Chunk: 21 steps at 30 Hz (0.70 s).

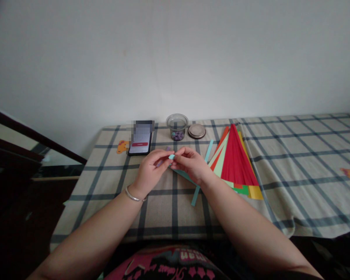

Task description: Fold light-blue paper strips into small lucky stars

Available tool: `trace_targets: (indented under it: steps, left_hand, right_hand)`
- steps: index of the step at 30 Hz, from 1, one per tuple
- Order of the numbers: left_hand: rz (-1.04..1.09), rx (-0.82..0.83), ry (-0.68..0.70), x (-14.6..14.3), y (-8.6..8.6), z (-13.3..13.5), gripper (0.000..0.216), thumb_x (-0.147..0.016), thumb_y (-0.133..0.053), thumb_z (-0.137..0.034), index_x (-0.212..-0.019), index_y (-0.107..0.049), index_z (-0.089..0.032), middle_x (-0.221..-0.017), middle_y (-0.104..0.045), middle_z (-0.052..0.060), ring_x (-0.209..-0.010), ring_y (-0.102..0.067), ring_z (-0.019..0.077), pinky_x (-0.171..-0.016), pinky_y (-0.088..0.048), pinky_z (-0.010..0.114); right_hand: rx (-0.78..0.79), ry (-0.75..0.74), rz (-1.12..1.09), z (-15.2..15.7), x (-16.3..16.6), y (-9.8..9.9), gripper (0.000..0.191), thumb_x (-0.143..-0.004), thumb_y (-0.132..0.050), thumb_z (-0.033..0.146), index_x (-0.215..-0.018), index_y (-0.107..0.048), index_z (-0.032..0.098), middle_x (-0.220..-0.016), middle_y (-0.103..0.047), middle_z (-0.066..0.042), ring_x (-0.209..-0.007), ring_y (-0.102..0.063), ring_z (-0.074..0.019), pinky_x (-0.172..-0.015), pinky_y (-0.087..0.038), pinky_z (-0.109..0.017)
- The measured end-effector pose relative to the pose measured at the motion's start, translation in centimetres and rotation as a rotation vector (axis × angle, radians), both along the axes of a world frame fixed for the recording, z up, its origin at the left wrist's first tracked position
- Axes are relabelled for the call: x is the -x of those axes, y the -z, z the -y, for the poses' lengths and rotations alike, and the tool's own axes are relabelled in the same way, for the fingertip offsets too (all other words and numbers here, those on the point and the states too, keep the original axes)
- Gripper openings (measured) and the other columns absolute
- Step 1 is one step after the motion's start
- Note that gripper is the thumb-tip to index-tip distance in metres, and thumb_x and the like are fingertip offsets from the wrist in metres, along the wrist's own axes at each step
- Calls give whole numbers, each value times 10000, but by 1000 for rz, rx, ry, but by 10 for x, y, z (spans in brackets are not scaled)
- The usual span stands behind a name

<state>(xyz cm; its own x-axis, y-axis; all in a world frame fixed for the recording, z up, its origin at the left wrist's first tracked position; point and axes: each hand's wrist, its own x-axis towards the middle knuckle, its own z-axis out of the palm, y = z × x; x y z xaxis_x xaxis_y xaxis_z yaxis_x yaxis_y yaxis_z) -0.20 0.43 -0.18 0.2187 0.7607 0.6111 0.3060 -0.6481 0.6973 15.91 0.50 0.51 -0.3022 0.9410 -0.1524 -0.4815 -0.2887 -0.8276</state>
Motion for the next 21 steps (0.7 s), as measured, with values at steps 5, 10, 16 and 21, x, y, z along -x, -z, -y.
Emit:
trace_targets:
  steps: [5,10,16,21]
  left_hand:
    - [26,59,19,0,3,0,189,-843,-628,-174,-1021,-684,-202,-965,-701,56,-866,-667,141,-741,-561,249]
    - [-32,-25,26,1,-2,1,184,-840,-630,-149,-1005,-690,-208,-921,-699,43,-867,-657,139,-789,-553,266]
    - [-127,-110,-26,1,-5,3,216,-833,-638,-133,-1025,-692,-215,-922,-695,40,-864,-653,144,-789,-554,278]
    - [-177,-125,-98,0,-4,5,200,-834,-631,-125,-1015,-693,-182,-926,-704,59,-881,-654,161,-808,-557,302]
  right_hand:
    - [21,-22,-24,1,0,-3,275,-594,-862,278,-646,-612,176,-612,-686,23,-581,-659,-83,-636,-583,-205]
    - [37,-33,-26,1,-1,-5,313,-542,-884,301,-645,-613,185,-613,-695,28,-568,-668,-86,-626,-591,-206]
    - [36,-24,8,-1,-2,-4,344,-511,-895,317,-646,-607,189,-596,-683,42,-537,-655,-90,-621,-595,-237]
    - [-32,53,131,0,-1,-4,350,-528,-879,363,-643,-602,182,-631,-689,31,-550,-642,-89,-616,-560,-233]
